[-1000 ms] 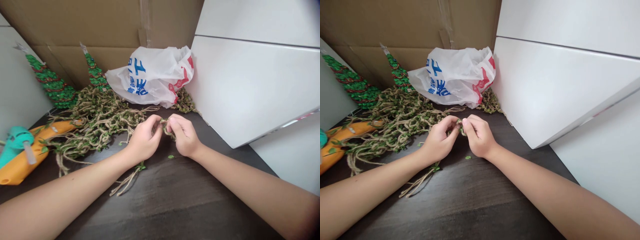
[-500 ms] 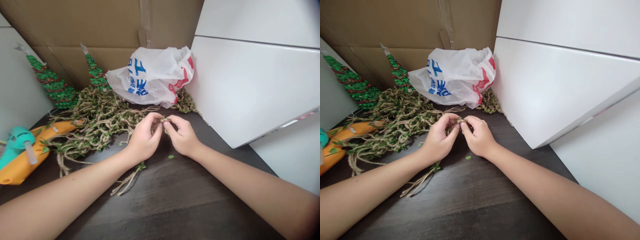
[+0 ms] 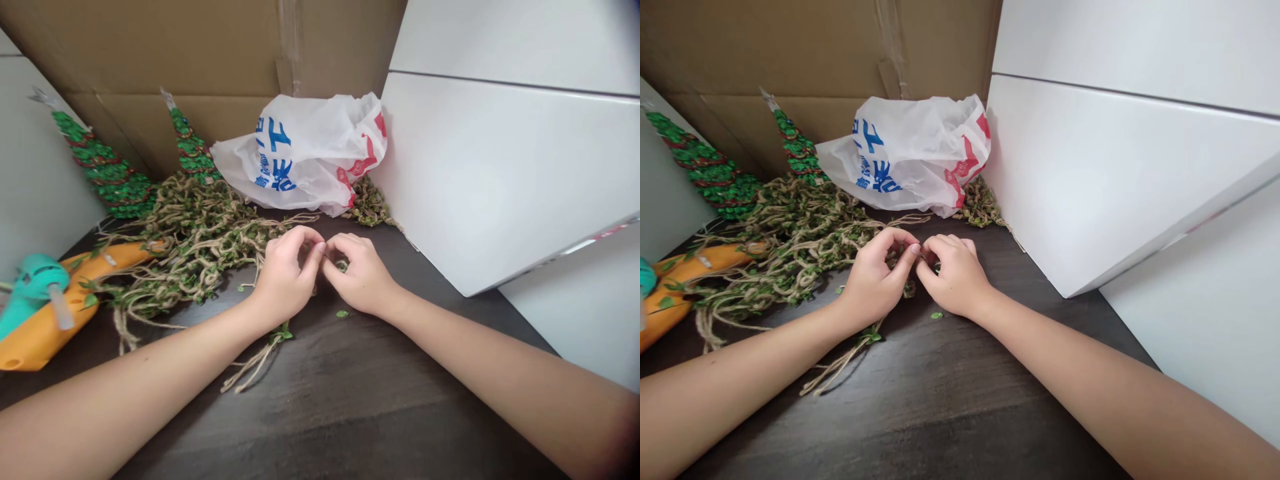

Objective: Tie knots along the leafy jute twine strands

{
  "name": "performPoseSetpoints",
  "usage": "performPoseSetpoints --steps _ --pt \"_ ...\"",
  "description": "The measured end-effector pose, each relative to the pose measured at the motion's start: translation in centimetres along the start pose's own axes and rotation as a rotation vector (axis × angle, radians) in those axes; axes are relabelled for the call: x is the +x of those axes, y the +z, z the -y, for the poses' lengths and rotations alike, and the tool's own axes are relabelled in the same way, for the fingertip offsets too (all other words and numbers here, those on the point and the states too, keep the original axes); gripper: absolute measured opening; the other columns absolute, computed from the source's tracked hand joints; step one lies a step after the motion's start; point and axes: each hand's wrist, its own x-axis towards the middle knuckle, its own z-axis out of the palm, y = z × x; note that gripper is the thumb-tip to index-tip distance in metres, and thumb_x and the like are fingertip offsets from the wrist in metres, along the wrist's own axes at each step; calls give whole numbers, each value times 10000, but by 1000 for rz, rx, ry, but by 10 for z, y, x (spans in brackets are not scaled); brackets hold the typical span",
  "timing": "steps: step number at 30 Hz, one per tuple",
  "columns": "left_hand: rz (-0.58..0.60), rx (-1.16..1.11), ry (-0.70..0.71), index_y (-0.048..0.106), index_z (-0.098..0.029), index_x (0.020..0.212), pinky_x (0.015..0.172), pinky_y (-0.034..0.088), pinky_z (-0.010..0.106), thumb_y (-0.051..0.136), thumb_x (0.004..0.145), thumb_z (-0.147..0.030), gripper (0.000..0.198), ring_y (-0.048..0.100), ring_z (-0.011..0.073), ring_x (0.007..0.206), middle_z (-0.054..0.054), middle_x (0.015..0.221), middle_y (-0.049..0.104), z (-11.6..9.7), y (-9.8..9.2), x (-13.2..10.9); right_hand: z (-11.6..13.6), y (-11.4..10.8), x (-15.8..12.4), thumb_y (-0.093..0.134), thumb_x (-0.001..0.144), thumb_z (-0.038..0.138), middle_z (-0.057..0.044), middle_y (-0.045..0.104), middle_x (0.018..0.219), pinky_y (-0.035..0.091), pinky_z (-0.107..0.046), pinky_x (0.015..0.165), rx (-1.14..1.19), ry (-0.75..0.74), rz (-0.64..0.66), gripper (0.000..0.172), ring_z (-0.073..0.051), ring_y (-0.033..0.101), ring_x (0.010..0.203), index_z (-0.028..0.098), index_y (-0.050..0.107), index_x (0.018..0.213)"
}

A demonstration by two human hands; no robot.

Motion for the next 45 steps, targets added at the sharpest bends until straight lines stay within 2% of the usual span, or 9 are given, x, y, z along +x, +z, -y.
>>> performPoseSetpoints --steps 4,7,12,18,21,24,32,37,45 --pt "-53 30 -2 569 -191 968 785 447 312 507 966 -201 62 583 154 822 19 898 640 2 0 0 -3 0 2 516 904 200 -18 681 857 405 -344 822 58 81 -68 120 -192 601 857 209 614 836" --pt "50 74 -57 558 -187 1010 774 430 322 457 976 -168 108 590 157 807 13 879 638 1 1 2 -6 0 3 489 930 232 -22 694 878 428 -335 808 203 145 -146 158 -189 615 855 210 627 856" --pt "205 129 -96 575 -184 983 762 411 331 437 971 -152 142 589 166 786 3 840 641 -1 2 3 -8 0 4 506 892 214 18 570 679 403 -289 669 425 170 -189 142 -146 536 674 200 586 776" --pt "152 -3 -17 592 -170 983 789 451 306 446 972 -168 147 600 165 851 26 909 649 -2 -2 1 -7 0 3 511 889 239 48 414 586 288 -285 577 326 148 -78 304 -110 397 583 202 406 606" --pt "136 -58 18 586 -166 1072 821 465 296 485 989 -249 155 616 162 894 36 981 667 -3 -3 1 -6 0 3 507 881 231 52 408 575 277 -287 579 262 137 -37 299 -105 384 572 199 401 603" --pt "155 -36 28 598 -171 1024 764 460 275 501 986 -249 131 610 146 821 17 904 664 -2 -1 0 -5 -1 2 506 878 231 55 390 565 273 -289 592 212 111 -1 309 -103 364 562 200 373 601" --pt "99 -4 -48 617 -167 969 664 410 256 494 985 -228 138 554 118 676 -16 761 624 -2 -2 1 -1 -5 0 476 944 277 35 458 639 341 -289 639 259 -6 -44 255 -125 435 618 206 452 701" --pt "248 -54 -29 611 -155 809 612 374 255 492 982 -259 234 495 110 615 -26 666 564 -6 -3 2 -3 -3 2 484 974 316 12 552 742 399 -288 697 284 29 -183 216 -138 508 695 203 519 793" --pt "199 -323 -3 614 -164 843 626 448 246 496 989 -313 240 521 113 642 -4 708 594 -9 -6 -1 -4 -3 2 434 999 299 7 580 765 404 -295 721 259 27 -77 199 -147 539 729 211 522 844"
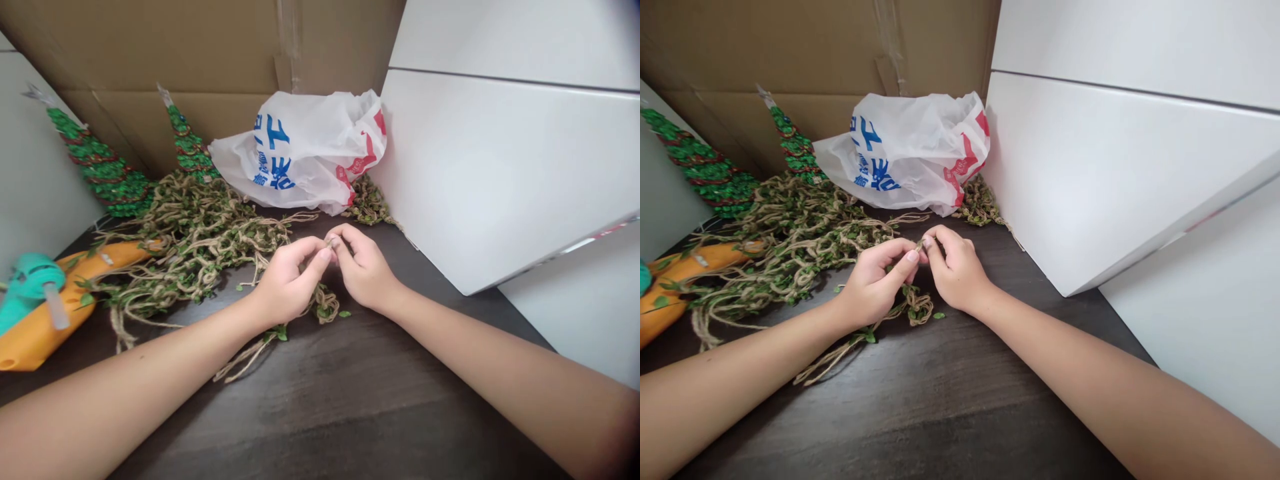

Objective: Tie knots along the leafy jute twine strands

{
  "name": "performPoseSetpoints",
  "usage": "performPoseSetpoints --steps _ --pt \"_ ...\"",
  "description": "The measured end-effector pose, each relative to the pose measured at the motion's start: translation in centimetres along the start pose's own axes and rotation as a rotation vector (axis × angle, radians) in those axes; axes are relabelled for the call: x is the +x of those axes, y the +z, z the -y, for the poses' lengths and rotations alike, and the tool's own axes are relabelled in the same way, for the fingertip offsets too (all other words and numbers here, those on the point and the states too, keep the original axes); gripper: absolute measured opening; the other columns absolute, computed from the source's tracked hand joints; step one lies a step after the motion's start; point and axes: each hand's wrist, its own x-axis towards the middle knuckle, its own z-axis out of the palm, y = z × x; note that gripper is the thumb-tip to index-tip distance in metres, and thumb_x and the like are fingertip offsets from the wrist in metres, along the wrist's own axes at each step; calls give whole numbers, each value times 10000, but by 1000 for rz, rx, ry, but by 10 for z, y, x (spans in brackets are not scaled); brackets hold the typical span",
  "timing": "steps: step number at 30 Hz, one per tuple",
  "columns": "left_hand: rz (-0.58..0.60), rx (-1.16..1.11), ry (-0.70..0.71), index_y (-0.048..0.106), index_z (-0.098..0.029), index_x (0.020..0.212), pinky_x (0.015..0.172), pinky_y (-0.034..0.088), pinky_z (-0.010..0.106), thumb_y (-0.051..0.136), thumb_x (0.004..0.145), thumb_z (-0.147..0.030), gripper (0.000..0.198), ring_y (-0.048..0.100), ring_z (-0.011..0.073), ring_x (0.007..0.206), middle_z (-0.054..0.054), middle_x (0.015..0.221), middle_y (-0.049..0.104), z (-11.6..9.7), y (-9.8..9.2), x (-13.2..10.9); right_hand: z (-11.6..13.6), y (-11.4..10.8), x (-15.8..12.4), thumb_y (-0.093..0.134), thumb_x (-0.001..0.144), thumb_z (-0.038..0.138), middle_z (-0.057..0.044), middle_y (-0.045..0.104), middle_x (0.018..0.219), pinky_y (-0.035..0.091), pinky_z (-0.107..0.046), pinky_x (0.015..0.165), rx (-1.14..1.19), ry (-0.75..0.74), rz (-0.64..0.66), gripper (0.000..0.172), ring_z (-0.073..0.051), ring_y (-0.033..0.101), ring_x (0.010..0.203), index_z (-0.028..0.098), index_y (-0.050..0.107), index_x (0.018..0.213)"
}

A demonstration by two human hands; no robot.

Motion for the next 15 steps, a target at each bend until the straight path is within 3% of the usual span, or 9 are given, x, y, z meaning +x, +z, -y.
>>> performPoseSetpoints --steps 4,9,15 --pt "-43 -46 -10 645 -168 1011 647 501 251 511 990 -357 233 567 124 673 19 766 630 4 1 -3 0 1 -2 392 1016 305 21 531 695 371 -292 648 -13 -15 61 263 -134 486 631 218 473 782" --pt "-24 -7 -32 564 -204 1286 668 544 268 438 1021 -305 311 604 130 678 26 830 662 10 4 -5 -2 3 -2 390 1020 315 -11 634 758 417 -314 697 -15 -14 98 236 -170 582 701 220 556 881" --pt "-49 176 -1 561 -174 1347 850 557 316 412 1021 -234 363 686 174 898 67 1017 722 12 5 -2 2 2 -2 434 997 273 -23 694 831 446 -333 763 -42 -42 139 178 -177 627 731 203 576 917"
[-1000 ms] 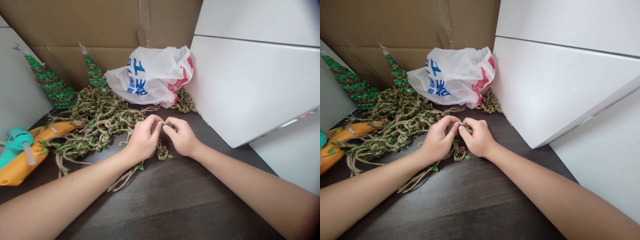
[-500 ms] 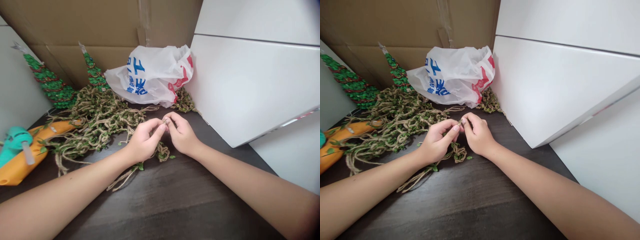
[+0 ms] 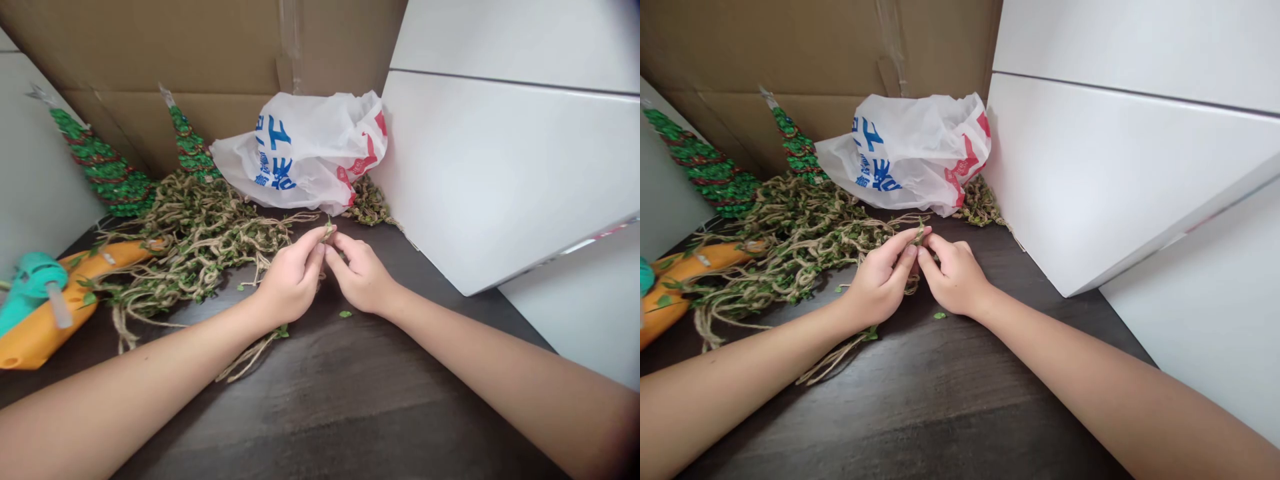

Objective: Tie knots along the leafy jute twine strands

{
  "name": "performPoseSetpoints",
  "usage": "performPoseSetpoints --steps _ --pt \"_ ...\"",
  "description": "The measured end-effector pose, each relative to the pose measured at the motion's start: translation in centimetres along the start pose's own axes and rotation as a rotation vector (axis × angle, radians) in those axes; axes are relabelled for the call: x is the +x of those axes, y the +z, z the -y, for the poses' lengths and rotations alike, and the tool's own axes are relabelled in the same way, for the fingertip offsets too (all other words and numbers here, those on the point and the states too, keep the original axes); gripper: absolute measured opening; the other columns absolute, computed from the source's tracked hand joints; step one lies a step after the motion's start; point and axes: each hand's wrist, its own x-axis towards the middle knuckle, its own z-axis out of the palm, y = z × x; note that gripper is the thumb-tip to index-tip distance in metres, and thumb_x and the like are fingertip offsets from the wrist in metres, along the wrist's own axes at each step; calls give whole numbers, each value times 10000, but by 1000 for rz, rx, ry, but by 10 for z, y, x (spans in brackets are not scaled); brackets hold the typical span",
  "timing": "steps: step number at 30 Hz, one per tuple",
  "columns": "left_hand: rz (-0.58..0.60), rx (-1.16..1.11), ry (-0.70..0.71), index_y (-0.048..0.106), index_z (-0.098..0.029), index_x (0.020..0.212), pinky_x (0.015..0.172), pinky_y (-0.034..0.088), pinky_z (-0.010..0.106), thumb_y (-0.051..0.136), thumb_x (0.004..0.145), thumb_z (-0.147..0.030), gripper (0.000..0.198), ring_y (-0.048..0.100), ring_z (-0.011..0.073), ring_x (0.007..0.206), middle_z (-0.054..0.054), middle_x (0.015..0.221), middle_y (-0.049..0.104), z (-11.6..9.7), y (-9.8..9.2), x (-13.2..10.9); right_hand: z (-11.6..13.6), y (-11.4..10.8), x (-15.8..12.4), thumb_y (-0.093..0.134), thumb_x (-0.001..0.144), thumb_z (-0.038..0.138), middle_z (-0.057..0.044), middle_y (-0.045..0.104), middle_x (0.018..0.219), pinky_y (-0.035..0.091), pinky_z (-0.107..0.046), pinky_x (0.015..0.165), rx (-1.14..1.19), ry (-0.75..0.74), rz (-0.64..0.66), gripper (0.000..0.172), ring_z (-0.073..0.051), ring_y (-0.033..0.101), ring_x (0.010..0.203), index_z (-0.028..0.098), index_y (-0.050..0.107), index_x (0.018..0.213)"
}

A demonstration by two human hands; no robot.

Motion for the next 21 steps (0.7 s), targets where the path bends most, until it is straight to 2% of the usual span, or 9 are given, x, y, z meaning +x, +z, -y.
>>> performPoseSetpoints --steps 3,7,9,13,17,21 --pt "-12 32 10 612 -166 1259 909 541 329 429 1017 -237 311 679 198 1008 75 1080 720 -1 -1 2 1 0 0 470 968 227 -33 706 887 444 -342 817 -37 -11 11 126 -193 647 814 201 593 957" --pt "15 38 -1 670 -161 1048 866 540 325 395 1037 -301 309 678 190 903 62 937 720 -5 -4 4 2 0 0 461 969 219 -40 711 935 424 -333 794 -77 -17 27 145 -188 633 817 199 604 962" --pt "4 45 -2 673 -162 1001 860 535 323 396 1037 -305 314 673 184 871 59 915 720 -6 -4 4 2 0 0 456 974 228 -44 703 927 417 -330 780 -91 -12 21 155 -187 624 821 195 602 934" --pt "-22 87 -13 674 -170 1062 856 527 315 467 1003 -248 229 680 189 931 59 1010 734 -4 -3 5 2 0 0 470 955 205 -51 688 925 430 -334 799 -81 -14 -1 141 -194 622 862 196 596 892" --pt "-71 112 -23 680 -177 1084 843 526 310 485 989 -221 221 681 182 922 55 1017 738 0 -1 4 1 0 0 489 949 218 -55 692 961 454 -334 831 17 -3 -51 126 -190 627 888 196 605 906" --pt "-74 123 -44 673 -173 1121 749 514 288 495 984 -216 229 661 150 787 50 964 739 -1 -1 4 1 -1 0 457 987 289 -15 626 784 455 -313 767 109 34 -116 181 -172 602 802 201 594 907"
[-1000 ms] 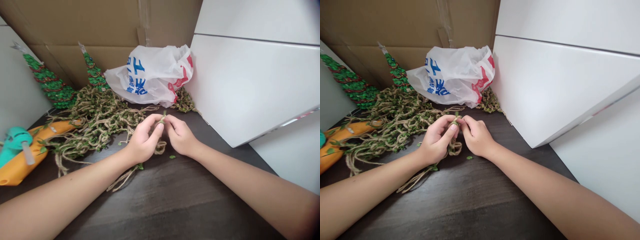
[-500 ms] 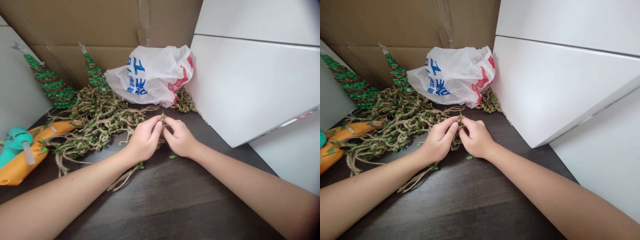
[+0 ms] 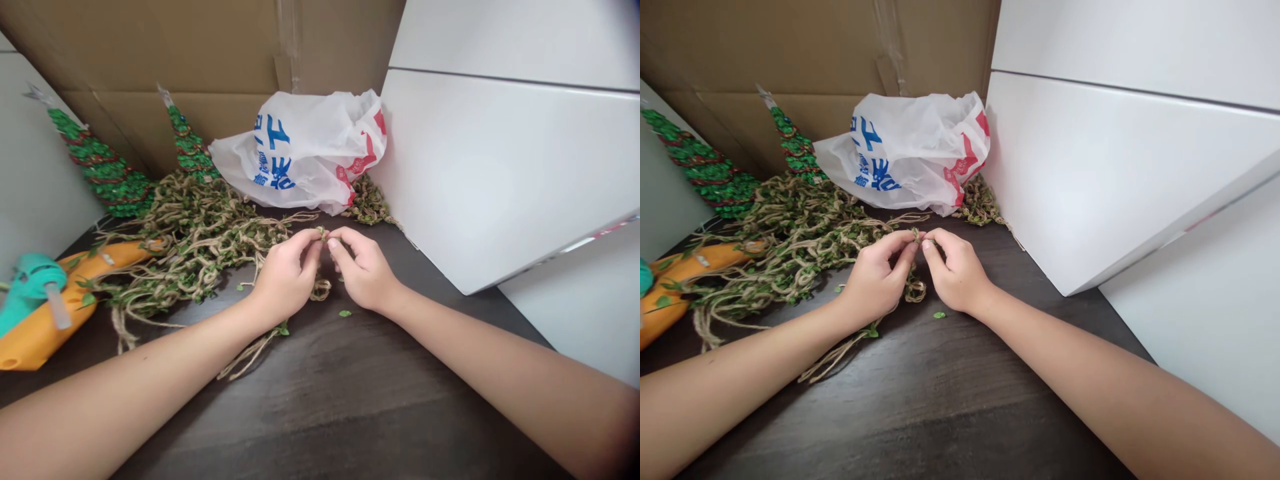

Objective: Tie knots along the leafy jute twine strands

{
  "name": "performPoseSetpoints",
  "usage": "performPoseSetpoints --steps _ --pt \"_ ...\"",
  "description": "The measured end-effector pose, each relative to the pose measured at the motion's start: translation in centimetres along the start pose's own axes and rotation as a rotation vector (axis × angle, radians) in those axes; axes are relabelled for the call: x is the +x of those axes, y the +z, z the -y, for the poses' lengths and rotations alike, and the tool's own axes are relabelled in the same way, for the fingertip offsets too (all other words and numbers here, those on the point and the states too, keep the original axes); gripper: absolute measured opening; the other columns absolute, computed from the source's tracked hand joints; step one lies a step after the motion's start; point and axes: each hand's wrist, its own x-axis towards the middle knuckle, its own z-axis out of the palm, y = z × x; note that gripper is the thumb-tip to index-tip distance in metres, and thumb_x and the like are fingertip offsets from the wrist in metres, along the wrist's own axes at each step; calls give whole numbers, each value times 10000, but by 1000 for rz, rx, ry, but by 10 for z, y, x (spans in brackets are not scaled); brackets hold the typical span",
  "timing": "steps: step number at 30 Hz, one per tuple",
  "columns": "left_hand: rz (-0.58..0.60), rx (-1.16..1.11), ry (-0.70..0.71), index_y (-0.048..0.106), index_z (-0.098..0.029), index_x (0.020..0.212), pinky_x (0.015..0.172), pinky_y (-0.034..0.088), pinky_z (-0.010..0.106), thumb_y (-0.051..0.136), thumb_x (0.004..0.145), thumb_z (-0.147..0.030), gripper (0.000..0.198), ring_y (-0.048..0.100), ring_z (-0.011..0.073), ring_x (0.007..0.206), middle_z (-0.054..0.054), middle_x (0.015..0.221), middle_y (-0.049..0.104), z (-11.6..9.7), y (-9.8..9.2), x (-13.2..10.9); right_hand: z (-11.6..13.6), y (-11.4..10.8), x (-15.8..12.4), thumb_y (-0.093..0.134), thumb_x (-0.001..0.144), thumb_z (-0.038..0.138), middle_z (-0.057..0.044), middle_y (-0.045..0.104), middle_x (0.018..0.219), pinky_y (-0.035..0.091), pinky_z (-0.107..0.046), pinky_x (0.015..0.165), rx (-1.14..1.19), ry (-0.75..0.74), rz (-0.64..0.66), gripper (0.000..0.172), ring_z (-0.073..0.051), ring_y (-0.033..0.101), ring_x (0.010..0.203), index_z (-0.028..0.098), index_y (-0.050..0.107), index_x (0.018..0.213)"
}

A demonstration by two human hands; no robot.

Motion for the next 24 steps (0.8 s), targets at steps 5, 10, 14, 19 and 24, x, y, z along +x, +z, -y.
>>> performPoseSetpoints --steps 5,10,14,19,24 --pt "-4 25 24 690 -174 1042 690 486 269 511 961 -195 197 628 137 726 35 878 723 -1 -1 0 2 -1 -1 444 1004 379 17 535 680 423 -295 684 22 36 0 285 -143 526 679 210 524 789" --pt "19 58 24 675 -175 983 625 451 261 515 942 -186 166 576 124 633 9 748 672 -1 -1 0 0 -1 -2 481 989 403 27 499 669 403 -291 652 18 42 -7 284 -132 474 634 211 516 782" --pt "41 91 5 659 -175 988 602 431 258 519 912 -147 162 575 127 618 3 733 674 -1 0 0 -2 -2 -2 389 1012 345 11 507 700 414 -301 658 83 19 -4 285 -140 494 649 212 510 790" --pt "63 74 -14 667 -163 1017 621 447 262 502 905 -123 203 603 136 652 26 804 709 0 0 0 0 -1 -2 490 958 276 19 529 721 413 -291 680 22 23 0 164 -137 502 674 205 530 816" --pt "95 66 1 668 -169 1031 644 467 265 500 920 -142 203 643 153 702 37 842 724 3 1 0 0 0 0 517 940 284 29 507 710 384 -281 665 -38 9 6 181 -129 473 667 204 505 778"
